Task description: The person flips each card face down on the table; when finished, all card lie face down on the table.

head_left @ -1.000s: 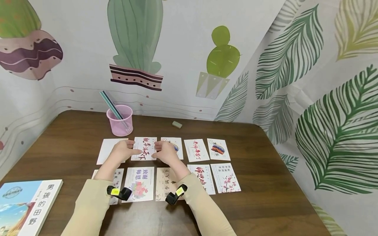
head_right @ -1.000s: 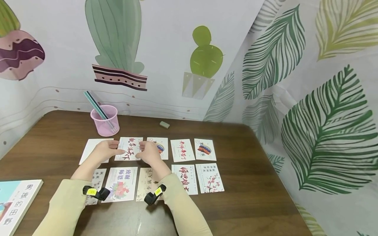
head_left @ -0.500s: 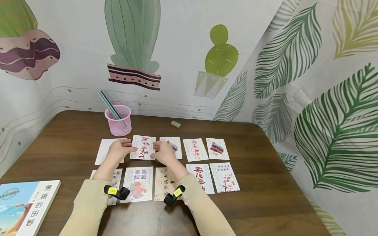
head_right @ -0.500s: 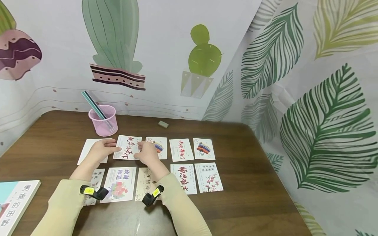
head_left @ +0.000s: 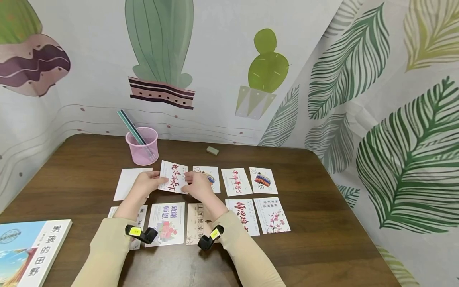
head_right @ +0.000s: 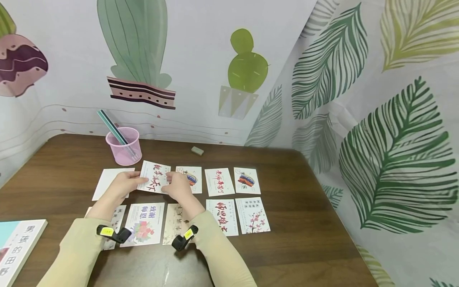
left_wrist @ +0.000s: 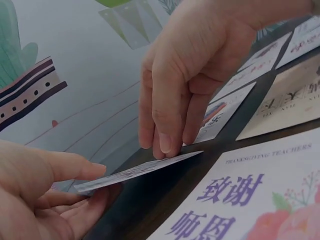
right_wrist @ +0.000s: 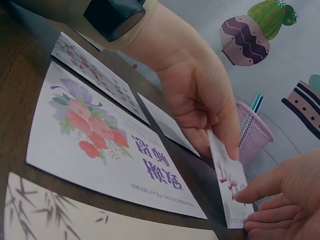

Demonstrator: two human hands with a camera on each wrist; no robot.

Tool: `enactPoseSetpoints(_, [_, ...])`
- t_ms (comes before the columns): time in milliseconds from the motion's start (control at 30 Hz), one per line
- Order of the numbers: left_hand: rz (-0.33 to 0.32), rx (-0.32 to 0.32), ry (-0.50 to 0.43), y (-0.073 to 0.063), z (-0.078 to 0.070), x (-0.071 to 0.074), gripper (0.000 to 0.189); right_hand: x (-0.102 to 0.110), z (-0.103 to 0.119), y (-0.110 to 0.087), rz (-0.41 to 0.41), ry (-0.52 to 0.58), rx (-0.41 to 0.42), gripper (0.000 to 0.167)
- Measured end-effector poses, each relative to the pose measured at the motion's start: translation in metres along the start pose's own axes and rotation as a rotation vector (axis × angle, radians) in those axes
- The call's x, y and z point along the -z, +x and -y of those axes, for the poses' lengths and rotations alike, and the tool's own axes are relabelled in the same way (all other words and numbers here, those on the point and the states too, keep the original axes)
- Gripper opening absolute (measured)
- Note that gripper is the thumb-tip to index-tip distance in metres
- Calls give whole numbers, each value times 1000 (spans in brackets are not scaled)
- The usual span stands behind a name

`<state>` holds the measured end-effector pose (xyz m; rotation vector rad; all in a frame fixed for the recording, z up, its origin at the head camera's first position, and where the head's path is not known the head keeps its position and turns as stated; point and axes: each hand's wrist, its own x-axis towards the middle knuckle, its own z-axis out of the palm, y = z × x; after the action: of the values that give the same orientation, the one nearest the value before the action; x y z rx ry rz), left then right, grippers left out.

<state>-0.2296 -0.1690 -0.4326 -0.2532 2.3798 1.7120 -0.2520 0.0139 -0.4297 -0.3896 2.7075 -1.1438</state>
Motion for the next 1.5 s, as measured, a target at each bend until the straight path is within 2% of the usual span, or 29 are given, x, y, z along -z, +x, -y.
enactPoseSetpoints(200, [26, -45, 3, 0, 1, -2, 52, -1, -1, 2, -2, -6, -5, 51])
enactPoseSetpoints(433, [71, -72, -61, 3, 2, 0, 50, -1, -1, 2, 4, -1, 0, 50])
enactPoseSetpoints(567, [60, -95, -71, 2, -2, 1, 51, 3, 1, 0, -46, 36, 46, 47])
enactPoseSetpoints(700, [1, -148, -59, 0, -8, 2, 53, 8, 6, -4, -117, 153, 136, 40])
enactPoseSetpoints(800, [-39, -203, -38, -1, -14, 0, 53, 11, 11, -5, -113, 279, 190, 37])
enactPoseSetpoints(933, [-44, -273, -40, -4, -20, -5, 49, 12, 14, -6, -121, 402, 227, 35])
enactPoseSetpoints(1167, [-19, -375, -73, -8, -24, -11, 49, 13, 13, -4, -147, 484, 224, 39])
enactPoseSetpoints(1333, [6, -460, -117, -9, -24, -13, 51, 13, 16, -6, -168, 610, 225, 42])
enactPoseSetpoints(1400, [-2, -482, -107, -9, -25, -15, 53, 14, 18, -7, -184, 654, 227, 43])
enactPoseSetpoints(1500, [-28, -500, -69, -8, -26, -18, 56, 16, 20, -8, -213, 666, 220, 43])
